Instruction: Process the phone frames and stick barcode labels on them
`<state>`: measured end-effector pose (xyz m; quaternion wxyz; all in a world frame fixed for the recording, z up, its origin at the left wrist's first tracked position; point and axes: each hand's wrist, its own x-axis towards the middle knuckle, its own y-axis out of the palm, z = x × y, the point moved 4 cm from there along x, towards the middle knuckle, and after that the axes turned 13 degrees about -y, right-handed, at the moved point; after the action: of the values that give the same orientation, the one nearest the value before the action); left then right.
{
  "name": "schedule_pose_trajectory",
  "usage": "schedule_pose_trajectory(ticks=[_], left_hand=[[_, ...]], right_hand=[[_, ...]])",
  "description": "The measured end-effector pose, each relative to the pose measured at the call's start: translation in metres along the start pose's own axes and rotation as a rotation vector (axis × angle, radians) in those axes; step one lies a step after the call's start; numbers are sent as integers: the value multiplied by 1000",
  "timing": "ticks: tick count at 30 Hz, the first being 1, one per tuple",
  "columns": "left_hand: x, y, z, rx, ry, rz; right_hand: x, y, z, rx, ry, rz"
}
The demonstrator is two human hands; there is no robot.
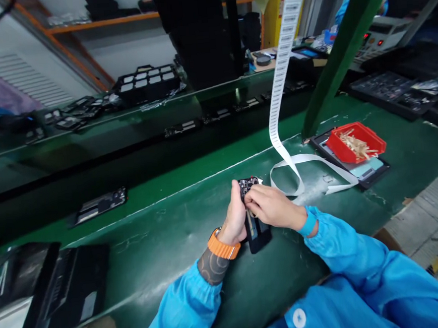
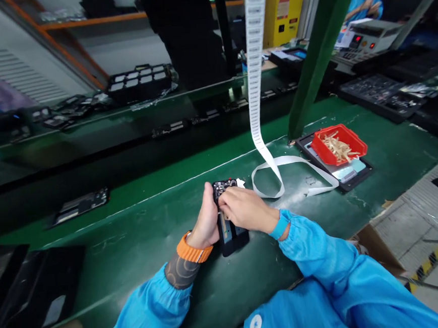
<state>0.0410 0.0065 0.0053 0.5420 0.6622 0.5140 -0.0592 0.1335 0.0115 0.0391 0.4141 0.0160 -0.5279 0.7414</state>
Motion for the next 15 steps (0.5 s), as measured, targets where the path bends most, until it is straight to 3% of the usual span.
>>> schedule_pose_trajectory(ticks=[4,6,8,10,13,15], left_hand=[[-4,9,-10,-15,71,-75],[-10,11,-24,-27,155,-115],[-15,11,-42,-10,222,-174],[-14,15,-59,37,231,-180],[1,31,-77,133,184,-31],[19,45,-83,204,98,97]], right_hand=[[-1,-5,18,-27,-60,36],[-9,-27,27,72,-97,29],[-26,-69,20,77,-47,-57],[-55,-127,-10,-135,152,-284],[-108,-204,-79,-389,412,-514],[-138,-229,-131,-622,694,-369]])
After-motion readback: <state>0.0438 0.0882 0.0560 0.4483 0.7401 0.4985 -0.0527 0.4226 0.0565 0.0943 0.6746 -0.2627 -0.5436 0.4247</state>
